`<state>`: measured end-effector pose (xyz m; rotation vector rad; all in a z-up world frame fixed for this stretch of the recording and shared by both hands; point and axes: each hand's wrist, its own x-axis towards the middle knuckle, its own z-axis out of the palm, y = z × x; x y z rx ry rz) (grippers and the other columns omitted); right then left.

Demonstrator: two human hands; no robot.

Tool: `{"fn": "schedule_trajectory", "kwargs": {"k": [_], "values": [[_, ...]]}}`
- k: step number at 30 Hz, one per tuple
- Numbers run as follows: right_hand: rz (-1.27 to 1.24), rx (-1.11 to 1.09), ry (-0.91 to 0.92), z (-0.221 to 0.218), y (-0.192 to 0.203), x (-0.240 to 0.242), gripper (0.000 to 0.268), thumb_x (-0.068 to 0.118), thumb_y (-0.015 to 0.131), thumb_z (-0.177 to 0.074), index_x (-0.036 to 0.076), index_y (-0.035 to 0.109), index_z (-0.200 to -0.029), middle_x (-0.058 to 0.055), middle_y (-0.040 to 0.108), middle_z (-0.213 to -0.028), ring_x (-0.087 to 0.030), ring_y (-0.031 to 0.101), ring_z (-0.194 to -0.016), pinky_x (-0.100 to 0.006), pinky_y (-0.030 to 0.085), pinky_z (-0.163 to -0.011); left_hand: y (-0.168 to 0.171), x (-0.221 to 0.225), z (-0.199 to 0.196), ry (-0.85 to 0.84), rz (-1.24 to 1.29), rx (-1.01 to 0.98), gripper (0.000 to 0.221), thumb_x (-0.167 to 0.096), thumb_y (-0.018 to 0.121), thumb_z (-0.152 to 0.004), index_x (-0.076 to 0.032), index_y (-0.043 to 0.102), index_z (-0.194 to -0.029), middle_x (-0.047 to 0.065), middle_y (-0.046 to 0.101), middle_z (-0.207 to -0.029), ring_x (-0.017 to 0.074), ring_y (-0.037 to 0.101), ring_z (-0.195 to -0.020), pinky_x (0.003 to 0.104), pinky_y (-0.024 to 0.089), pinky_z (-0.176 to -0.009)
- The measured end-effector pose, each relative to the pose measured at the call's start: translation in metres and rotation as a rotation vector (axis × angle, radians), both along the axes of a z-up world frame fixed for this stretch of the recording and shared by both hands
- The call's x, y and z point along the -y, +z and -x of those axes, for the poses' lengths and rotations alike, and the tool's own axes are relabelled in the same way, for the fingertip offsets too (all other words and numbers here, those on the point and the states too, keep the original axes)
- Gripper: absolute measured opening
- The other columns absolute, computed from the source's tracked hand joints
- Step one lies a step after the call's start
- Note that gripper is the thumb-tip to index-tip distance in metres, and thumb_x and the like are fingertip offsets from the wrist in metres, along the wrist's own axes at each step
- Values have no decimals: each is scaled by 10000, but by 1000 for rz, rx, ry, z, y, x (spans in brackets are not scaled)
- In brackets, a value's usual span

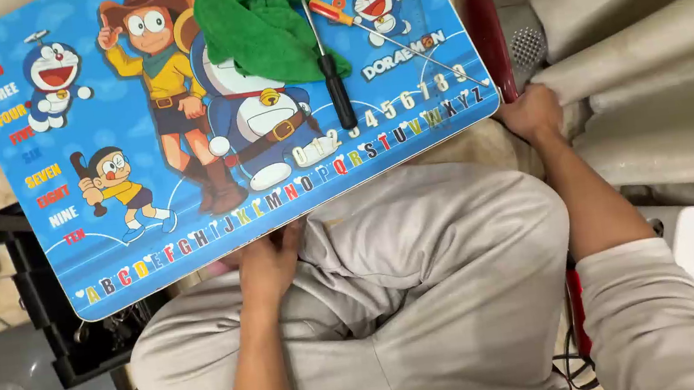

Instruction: Disassembling a portable fan by removing screws with a screwdriver and prying the casing apart.

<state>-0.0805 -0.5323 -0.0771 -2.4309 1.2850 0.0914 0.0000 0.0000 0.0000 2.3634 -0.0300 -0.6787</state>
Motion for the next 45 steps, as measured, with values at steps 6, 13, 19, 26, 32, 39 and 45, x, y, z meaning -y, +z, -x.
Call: {"fn": "schedule_trajectory", "kwargs": {"k": [6,13,19,26,32,39,45], "values": [[10,-19,30,3,-12,16,443,412,896,-885,-15,845,-989,-308,807,-968,-520,807,-1007,-594,624,-829,4,6,-1,-25,-49,12,755,-523,701,-1070,3,594,-1601,334,702,-1498,555,605,-1462,693,496,-1217],[-155,185,54,31,22,-19,687,437,909,-1001,-108,730,-1378,-378,759,-1311,-557,706,-1296,-646,605,-1051,2,0,3,-85,-59,36,760,-536,701,-1084,12,606,-1602,336,714,-1476,562,613,-1449,701,499,-1211],[-18,412,-21,119,70,-83,486,271,901,-1084,-30,741,-1430,-281,742,-1309,-507,714,-1292,-549,639,-1045,-18,-17,12,-109,-103,140,571,-523,720,-1105,-20,803,-1363,284,837,-1225,566,717,-1278,670,579,-1097],[811,430,52,277,104,-97,384,-1,929,-998,-52,744,-1332,-261,671,-1406,-440,588,-1308,-545,431,-1152,-4,-23,27,-50,187,294,268,-165,772,-1088,28,772,-1275,122,794,-963,247,680,-754,377,564,-717],[932,266,-41,350,121,-87,446,162,957,-1091,-88,746,-1394,-307,674,-1367,-476,604,-1207,-552,466,-1067,-26,-38,30,-35,171,318,304,-231,784,-1113,-11,775,-1324,110,747,-929,240,662,-783,369,541,-738],[904,-60,-309,425,99,-34,737,428,1029,-1081,-144,743,-1447,-425,603,-1449,-596,555,-1259,-654,424,-1070,-27,-45,31,-10,203,376,288,-214,794,-1095,-11,776,-1298,130,773,-914,259,693,-777,394,568,-755],[781,-119,-283,452,83,-18,890,564,959,-1021,-98,695,-1555,-413,706,-1345,-606,671,-1121,-667,414,-1050,-28,-42,30,-18,198,351,312,-243,792,-1102,-15,764,-1312,102,750,-963,221,656,-813,366,546,-753]]}}
